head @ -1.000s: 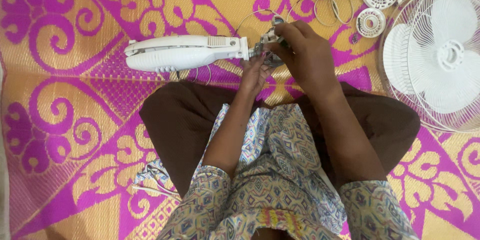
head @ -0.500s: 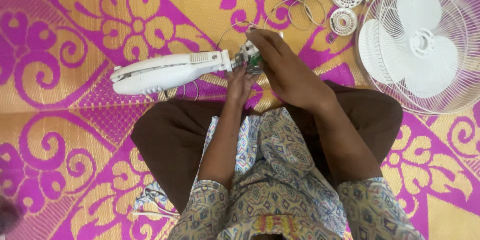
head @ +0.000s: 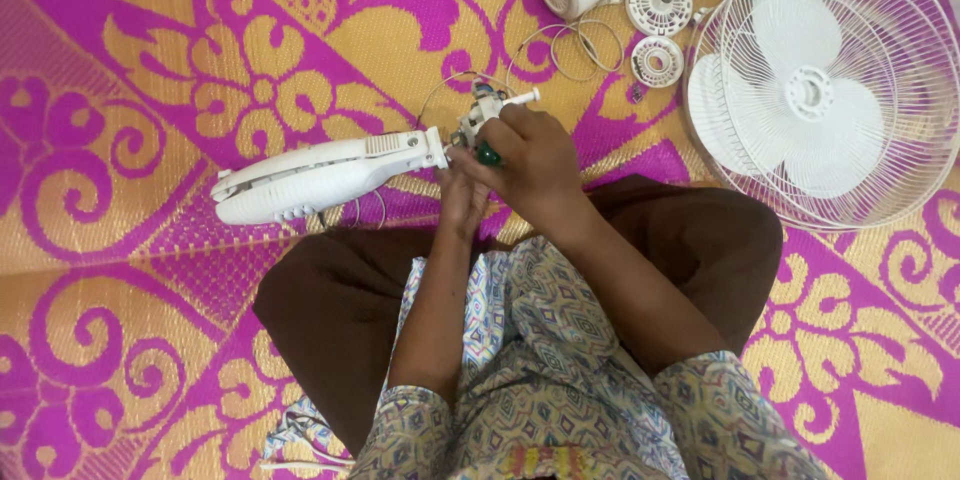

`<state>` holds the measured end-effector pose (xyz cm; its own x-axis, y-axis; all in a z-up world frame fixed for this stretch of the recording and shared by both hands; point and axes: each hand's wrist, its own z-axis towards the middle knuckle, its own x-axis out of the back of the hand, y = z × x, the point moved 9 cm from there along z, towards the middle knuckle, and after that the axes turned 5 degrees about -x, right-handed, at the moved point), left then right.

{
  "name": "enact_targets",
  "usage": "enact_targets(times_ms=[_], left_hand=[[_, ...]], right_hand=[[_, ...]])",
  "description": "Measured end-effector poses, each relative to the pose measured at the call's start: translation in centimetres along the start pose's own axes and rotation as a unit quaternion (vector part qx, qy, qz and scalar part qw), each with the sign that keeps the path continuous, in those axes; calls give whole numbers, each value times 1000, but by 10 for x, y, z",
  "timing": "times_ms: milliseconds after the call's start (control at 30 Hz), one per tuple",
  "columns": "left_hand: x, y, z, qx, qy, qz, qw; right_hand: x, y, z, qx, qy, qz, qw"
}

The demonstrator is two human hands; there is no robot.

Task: The person sits on a mat and uses a screwdriver to tighten screws on the motor housing of a disassembled electric fan. The fan blade and cage are visible nearby, but the person only works on the motor unit.

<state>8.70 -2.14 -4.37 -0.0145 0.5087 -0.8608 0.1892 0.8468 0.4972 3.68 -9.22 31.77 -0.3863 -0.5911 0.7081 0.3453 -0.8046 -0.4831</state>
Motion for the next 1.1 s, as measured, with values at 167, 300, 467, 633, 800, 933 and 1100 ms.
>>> enact_targets(times_ms=[167,300,467,633,800,933,1100], left_hand=[[-26,15,-7,19,30,27,999],[-26,12,-6,37,-3,71,997],[-11,8,-5,11,-10,79,997],[-35,21,-7,-52,-119,26,991],[-20,12,-4,17,-55,94,994],[-78,22,-19,-43,-381,32,923],[-69,12,-17,32,-243,143,959]], right_hand=[[-11,9,-2,17,-4,93,995],[-43,29,-17,-47,-148,280,947],[-72,41,-39,-59,-237,348,905],[-68,32,-42,11,-182,293,939],[-49,17,-47,33,-189,337,922],[-41,20,-45,28,-198,329,923],[-38,32,-42,12,-132,280,951]])
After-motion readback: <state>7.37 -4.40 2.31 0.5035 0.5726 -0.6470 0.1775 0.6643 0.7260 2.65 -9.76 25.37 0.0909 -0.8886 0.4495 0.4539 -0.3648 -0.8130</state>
